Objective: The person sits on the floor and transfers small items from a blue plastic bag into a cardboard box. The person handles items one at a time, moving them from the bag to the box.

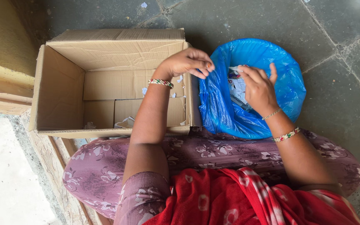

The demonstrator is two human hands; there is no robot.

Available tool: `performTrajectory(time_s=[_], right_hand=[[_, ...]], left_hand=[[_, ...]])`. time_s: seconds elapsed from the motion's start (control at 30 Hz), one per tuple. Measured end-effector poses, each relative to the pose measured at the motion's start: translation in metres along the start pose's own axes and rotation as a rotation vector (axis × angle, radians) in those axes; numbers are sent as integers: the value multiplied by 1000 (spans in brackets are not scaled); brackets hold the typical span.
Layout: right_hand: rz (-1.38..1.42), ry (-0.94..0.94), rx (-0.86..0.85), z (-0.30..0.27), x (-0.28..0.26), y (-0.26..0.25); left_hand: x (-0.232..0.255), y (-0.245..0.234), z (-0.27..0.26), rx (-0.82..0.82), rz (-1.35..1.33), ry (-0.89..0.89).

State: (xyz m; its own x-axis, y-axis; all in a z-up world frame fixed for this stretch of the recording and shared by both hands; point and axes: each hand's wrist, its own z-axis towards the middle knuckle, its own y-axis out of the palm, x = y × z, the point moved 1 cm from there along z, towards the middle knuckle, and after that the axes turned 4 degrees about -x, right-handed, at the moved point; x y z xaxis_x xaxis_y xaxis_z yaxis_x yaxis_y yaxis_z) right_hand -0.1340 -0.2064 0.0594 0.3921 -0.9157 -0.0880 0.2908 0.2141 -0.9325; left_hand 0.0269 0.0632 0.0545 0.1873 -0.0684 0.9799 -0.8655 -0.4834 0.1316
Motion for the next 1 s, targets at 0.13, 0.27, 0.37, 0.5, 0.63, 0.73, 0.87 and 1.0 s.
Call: performTrajectory(time_s=[0.13,0.27,0.37,0.5,0.63,0.73,0.87,1.0], right_hand=[[-1,162,-62,-11,33,19],[96,233,-78,-18,51,37],[152,253,-97,-20,54,44],[181,262,-112,-21,54,46],[191,259,-128,-20,56,52],[196,267,-144,-23,58,57],[215,267,-151,-24,60,61],[221,283,-162,-23,59,62]], left_hand=[[-4,-34,-24,210,-12,-7],[-28,-54,-23,392,55,-89],[-47,-67,-8,463,114,-103],[-93,-92,4,504,284,-273],[-159,-108,32,302,963,-495],[-178,-88,31,242,973,-608],[-165,-51,26,235,924,-732],[-161,-37,24,415,965,-797]])
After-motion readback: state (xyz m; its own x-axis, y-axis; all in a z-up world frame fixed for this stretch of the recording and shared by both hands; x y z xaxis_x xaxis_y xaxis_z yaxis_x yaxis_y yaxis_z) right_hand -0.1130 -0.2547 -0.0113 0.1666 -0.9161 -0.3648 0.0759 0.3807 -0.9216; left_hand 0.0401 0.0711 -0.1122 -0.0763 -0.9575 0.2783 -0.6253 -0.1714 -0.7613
